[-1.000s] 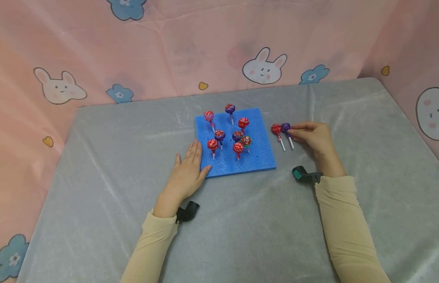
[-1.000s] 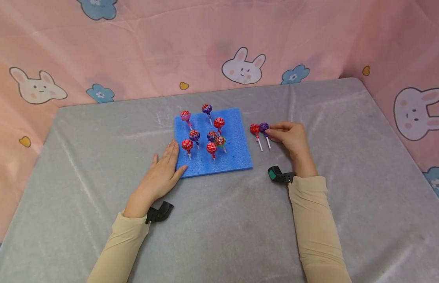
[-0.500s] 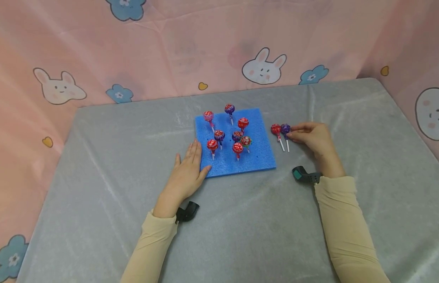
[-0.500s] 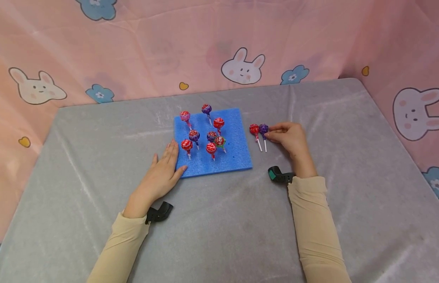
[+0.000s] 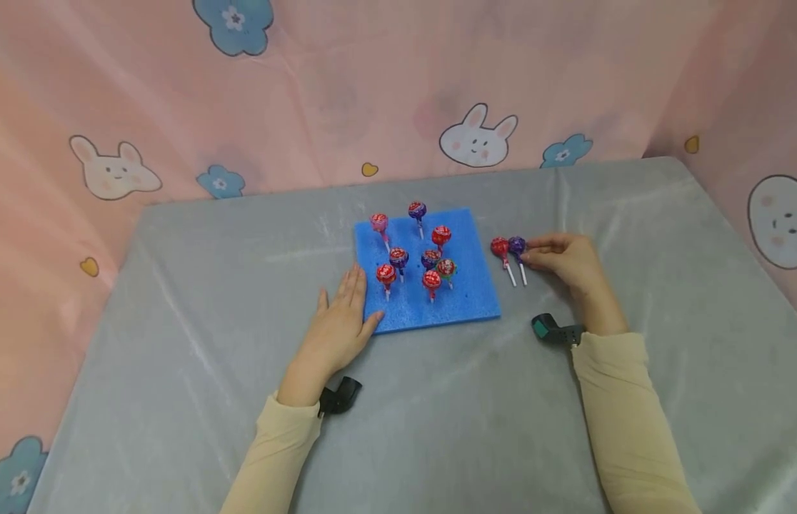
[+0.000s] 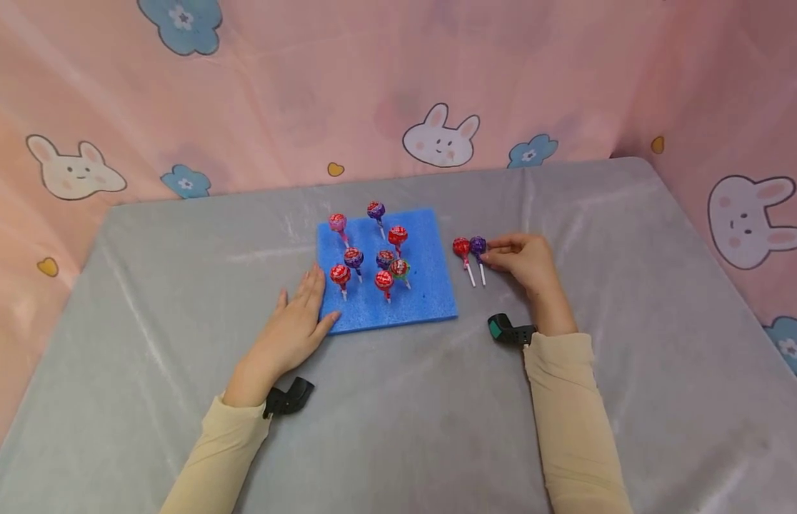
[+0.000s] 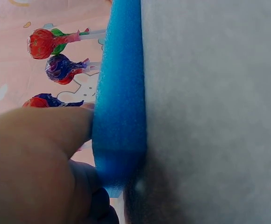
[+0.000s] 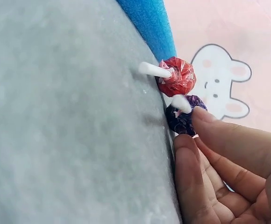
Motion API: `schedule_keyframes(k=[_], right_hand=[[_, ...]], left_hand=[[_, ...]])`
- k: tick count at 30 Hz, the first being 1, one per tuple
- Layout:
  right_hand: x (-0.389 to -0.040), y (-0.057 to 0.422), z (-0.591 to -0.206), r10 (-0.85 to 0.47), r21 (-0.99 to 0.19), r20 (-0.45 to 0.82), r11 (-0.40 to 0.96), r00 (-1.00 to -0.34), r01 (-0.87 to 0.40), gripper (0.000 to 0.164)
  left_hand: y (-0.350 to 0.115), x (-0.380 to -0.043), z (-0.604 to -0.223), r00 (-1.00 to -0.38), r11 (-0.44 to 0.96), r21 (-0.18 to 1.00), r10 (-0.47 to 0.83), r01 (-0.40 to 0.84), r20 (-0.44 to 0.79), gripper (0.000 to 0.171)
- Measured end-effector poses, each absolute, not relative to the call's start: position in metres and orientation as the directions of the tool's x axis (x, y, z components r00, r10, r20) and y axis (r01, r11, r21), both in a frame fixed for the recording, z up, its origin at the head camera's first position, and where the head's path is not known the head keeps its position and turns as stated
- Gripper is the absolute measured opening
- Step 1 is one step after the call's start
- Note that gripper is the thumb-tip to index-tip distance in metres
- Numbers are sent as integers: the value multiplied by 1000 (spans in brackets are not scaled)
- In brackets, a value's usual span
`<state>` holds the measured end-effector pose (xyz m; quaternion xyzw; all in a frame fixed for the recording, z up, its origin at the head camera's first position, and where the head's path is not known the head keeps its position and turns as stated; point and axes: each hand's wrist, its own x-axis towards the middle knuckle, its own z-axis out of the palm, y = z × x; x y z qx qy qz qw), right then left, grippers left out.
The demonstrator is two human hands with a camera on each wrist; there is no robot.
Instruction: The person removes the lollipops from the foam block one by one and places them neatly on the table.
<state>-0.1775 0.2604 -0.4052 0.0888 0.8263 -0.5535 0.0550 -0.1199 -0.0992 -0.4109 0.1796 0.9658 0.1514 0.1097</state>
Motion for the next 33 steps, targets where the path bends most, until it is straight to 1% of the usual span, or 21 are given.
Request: schedule_keyframes(k=[6, 10, 15, 20, 23, 27, 33], right_hand=[[-176, 257, -405, 74, -890, -148, 426, -986, 165, 41], [-177, 254, -400, 75, -867, -106, 481, -991, 129, 39], [-176, 251, -391, 70, -846, -78, 523, -994, 103, 38], [-174, 245, -382, 61, -877, -67, 472, -996, 88, 40], [-173, 239, -376, 23, -896, -57, 440, -998, 61, 42], [-174, 230, -372, -59, -902, -53, 432, -997, 23, 43], [-177, 213, -370, -101, -917, -53, 399, -993, 9, 40]], left_hand=[[-102, -117, -412, -916, 890, 340, 371, 305, -151, 72], [-103, -117, -411, -919, 888, 340, 371, 309, -132, 71], [-103, -118, -411, -917, 890, 333, 372, 310, -142, 71], [-103, -118, -411, -916, 892, 330, 373, 309, -150, 71], [-102, -118, -412, -915, 893, 330, 372, 306, -156, 72], [-100, -118, -411, -917, 893, 334, 367, 300, -158, 72], [-98, -119, -411, -916, 897, 328, 364, 296, -169, 72]])
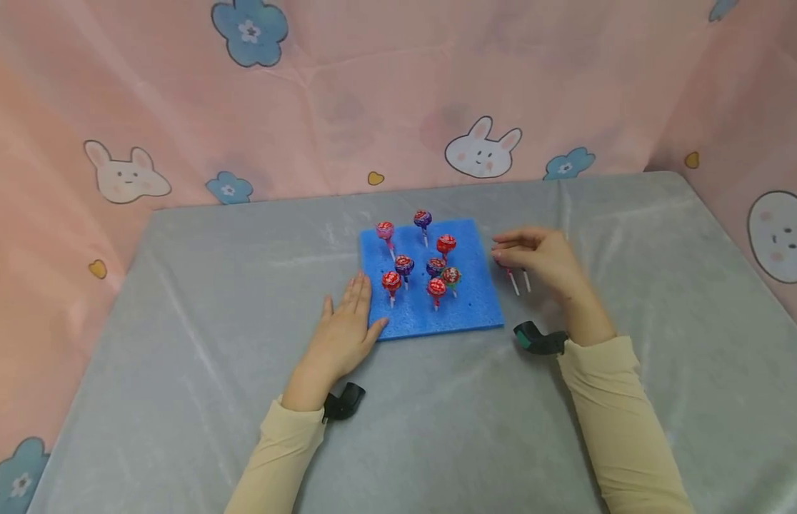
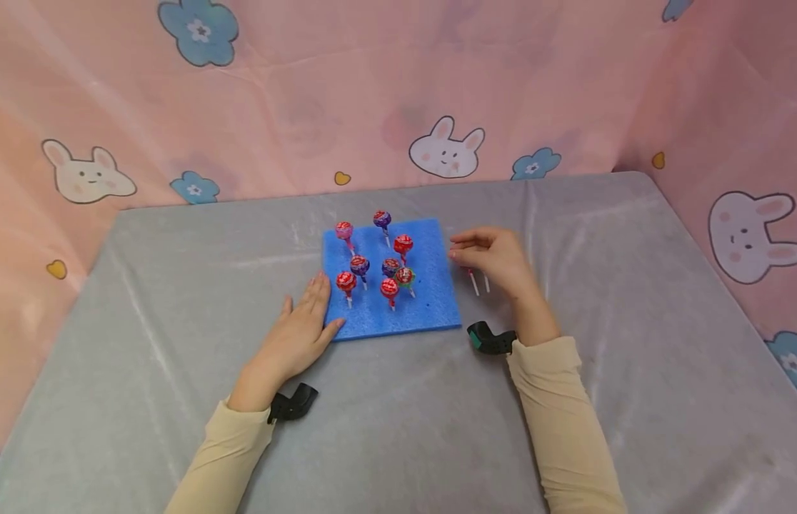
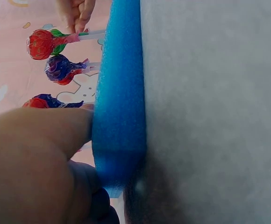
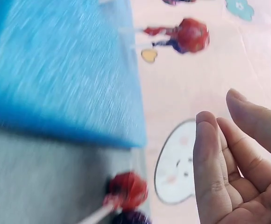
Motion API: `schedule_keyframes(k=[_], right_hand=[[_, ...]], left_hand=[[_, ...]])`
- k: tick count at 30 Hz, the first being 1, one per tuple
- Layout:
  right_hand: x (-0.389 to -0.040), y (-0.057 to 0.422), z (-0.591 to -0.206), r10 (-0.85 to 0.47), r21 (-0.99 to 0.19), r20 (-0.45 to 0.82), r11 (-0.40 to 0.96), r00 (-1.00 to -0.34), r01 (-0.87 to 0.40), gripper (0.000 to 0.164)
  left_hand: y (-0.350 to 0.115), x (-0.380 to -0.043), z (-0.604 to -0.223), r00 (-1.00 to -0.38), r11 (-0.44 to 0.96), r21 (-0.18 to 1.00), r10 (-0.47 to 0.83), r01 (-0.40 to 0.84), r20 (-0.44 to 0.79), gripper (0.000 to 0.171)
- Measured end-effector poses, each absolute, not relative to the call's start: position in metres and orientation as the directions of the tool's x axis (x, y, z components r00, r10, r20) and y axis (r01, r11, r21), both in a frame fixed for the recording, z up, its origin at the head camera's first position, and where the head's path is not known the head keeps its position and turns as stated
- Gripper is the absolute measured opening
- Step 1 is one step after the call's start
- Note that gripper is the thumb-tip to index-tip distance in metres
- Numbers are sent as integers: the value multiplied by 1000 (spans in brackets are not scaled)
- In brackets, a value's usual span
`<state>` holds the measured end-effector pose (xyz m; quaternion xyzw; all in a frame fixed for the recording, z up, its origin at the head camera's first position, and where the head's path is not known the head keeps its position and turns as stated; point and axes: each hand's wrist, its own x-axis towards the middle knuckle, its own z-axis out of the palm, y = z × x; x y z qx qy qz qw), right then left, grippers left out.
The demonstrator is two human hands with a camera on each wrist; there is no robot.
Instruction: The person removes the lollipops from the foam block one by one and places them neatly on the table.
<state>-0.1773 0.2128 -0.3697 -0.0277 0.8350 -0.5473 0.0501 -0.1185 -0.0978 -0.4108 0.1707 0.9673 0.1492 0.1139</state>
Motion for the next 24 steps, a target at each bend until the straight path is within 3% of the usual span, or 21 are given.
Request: schedule_keyframes(k=[8, 16, 24], right_hand=[[-186, 187, -366, -124, -920, -56, 392, -991, 3, 35], [-195, 169, -373, -140, -962, -33, 274, -990, -7, 34], [-197, 160, -381, -182, -957, -70, 290, -981, 15, 34]], left_hand=[[-98, -119, -412, -916, 900, 317, 365, 300, -168, 72], [-98, -119, -411, -919, 899, 321, 362, 299, -158, 72], [-99, -118, -411, -920, 894, 335, 361, 297, -150, 72]])
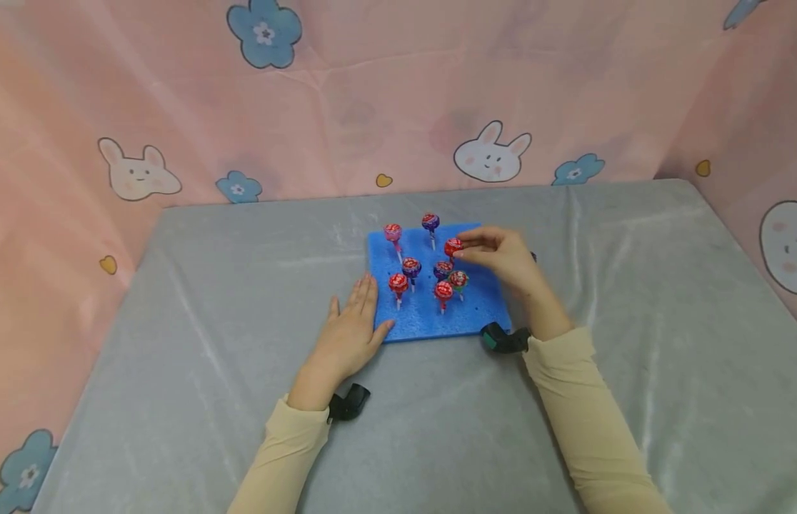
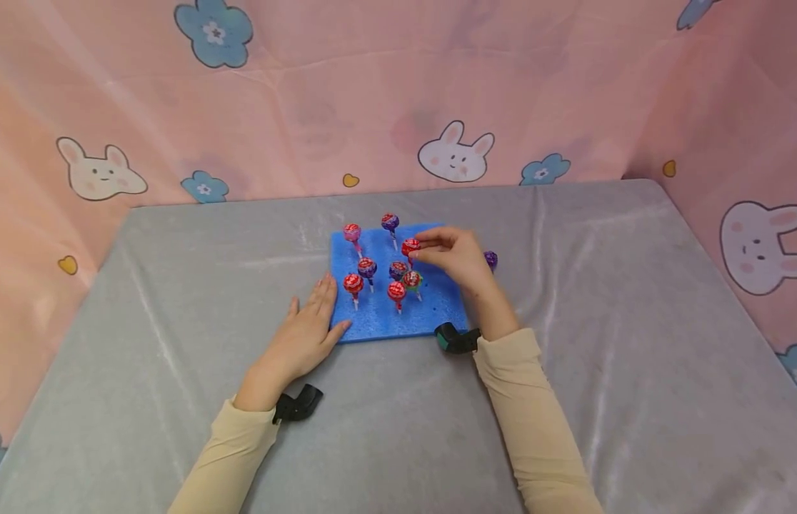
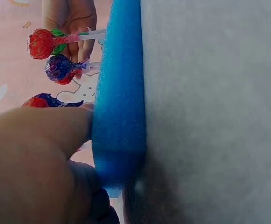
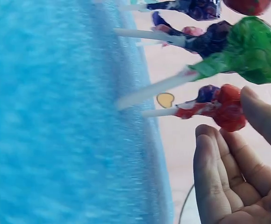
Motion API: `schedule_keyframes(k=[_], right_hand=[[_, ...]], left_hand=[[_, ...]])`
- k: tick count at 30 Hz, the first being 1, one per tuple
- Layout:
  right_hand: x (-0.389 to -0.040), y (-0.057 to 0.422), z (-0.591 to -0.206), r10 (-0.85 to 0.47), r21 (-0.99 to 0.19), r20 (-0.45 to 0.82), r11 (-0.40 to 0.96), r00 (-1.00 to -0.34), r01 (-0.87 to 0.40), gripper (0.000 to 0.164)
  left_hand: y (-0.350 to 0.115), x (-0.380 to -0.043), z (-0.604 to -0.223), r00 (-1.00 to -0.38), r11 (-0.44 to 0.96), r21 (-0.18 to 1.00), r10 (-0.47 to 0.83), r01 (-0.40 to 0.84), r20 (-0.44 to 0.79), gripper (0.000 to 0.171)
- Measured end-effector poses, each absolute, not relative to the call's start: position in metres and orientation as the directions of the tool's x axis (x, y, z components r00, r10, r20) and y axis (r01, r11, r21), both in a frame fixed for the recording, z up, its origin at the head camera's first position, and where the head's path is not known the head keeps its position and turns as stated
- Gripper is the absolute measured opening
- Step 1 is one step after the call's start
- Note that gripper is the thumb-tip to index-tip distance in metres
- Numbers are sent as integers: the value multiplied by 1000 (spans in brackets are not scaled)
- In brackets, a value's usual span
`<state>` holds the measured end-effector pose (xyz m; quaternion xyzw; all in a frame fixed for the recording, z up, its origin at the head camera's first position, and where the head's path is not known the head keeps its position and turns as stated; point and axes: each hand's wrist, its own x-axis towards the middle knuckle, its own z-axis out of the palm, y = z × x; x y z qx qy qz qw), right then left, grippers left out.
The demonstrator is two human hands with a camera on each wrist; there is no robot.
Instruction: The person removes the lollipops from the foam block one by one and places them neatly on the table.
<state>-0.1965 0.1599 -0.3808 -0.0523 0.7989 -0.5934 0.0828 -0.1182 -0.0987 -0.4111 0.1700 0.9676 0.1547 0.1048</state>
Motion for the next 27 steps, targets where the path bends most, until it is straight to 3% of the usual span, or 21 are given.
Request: schedule_keyframes(k=[13, 27], right_hand=[[-188, 160, -402, -147, -996, -37, 89, -988, 24, 33], [-192, 153, -398, -129, -998, 10, 58, -992, -18, 28]], left_hand=[[-94, -113, -416, -918, 886, 352, 370, 302, -144, 71], [-99, -116, -412, -925, 890, 345, 359, 298, -126, 70]])
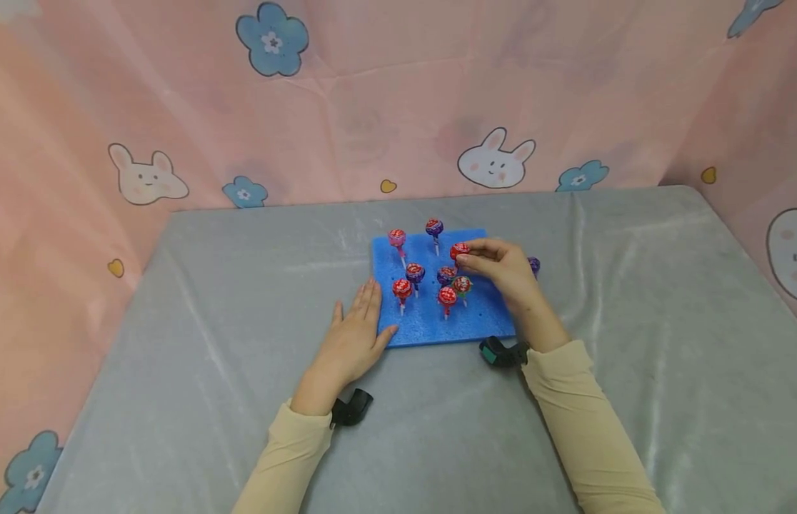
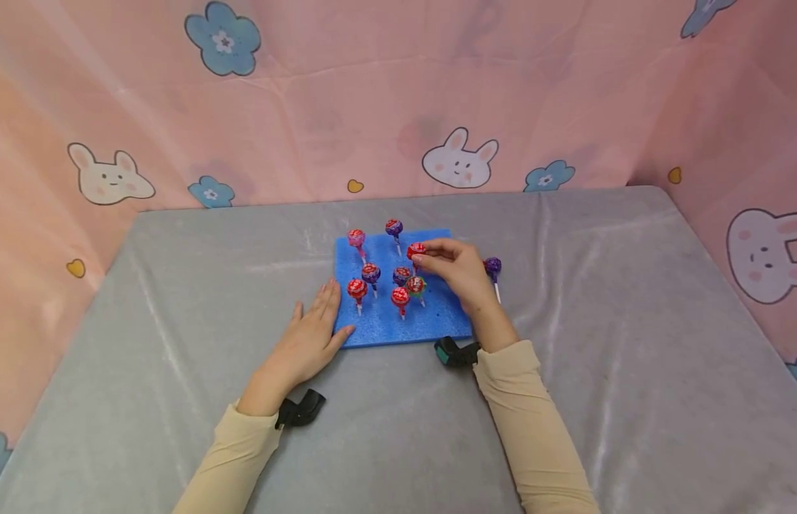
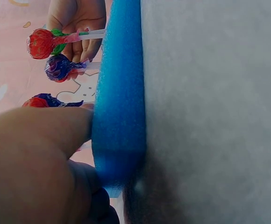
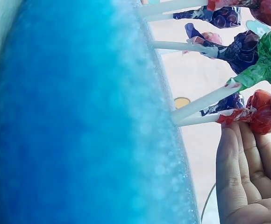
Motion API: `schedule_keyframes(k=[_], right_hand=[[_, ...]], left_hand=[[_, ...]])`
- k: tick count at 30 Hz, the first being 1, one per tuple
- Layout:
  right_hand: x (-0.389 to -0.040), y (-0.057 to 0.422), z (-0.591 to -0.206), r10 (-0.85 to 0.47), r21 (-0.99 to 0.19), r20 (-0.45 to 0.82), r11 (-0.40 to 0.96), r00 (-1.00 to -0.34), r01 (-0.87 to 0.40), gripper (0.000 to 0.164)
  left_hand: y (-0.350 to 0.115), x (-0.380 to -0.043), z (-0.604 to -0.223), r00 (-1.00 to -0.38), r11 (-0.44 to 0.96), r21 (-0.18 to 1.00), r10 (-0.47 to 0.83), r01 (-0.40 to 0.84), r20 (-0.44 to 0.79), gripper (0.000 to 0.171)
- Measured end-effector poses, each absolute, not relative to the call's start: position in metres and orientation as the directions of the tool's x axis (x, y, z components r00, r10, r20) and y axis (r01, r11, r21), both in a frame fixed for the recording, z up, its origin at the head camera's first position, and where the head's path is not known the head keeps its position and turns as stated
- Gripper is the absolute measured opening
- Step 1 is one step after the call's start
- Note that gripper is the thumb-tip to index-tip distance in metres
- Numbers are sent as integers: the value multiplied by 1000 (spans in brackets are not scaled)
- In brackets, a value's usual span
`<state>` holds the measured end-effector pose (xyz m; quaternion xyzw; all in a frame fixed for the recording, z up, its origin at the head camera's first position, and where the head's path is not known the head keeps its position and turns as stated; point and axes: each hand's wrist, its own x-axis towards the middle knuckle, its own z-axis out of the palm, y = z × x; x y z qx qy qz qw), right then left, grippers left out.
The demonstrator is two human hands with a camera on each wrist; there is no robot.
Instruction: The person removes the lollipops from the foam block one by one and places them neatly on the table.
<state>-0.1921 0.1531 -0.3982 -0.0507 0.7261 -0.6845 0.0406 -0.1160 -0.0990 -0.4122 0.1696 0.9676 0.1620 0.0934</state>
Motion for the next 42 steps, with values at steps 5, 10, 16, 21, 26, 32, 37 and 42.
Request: schedule_keyframes(k=[5, 10, 16, 21, 26, 32, 37, 42], right_hand=[[-191, 155, -399, -122, -998, 9, 54, -992, -15, 28], [-190, 157, -397, -119, -997, 4, 78, -993, -13, 29], [-188, 159, -396, -104, -997, 3, 76, -995, -11, 30], [-188, 160, -393, -85, -998, 14, 52, -996, -18, 25], [-187, 162, -391, -63, -999, 36, -34, -997, -34, 11], [-187, 169, -389, -51, -991, 53, -128, -997, -46, 8], [-186, 174, -384, -29, -992, 59, -110, -998, -56, 8], [-186, 177, -382, -26, -997, 43, -58, -999, -41, 15]], left_hand=[[-98, -116, -414, -924, 891, 338, 361, 302, -127, 70], [-96, -117, -414, -923, 889, 342, 364, 304, -125, 70], [-95, -117, -413, -922, 889, 343, 366, 304, -129, 70], [-94, -116, -413, -922, 892, 344, 358, 293, -144, 71], [-94, -115, -412, -924, 894, 345, 353, 286, -149, 72], [-94, -116, -413, -923, 893, 347, 355, 287, -149, 71], [-95, -117, -413, -921, 890, 344, 364, 300, -140, 71], [-97, -117, -412, -921, 891, 349, 360, 292, -147, 72]])
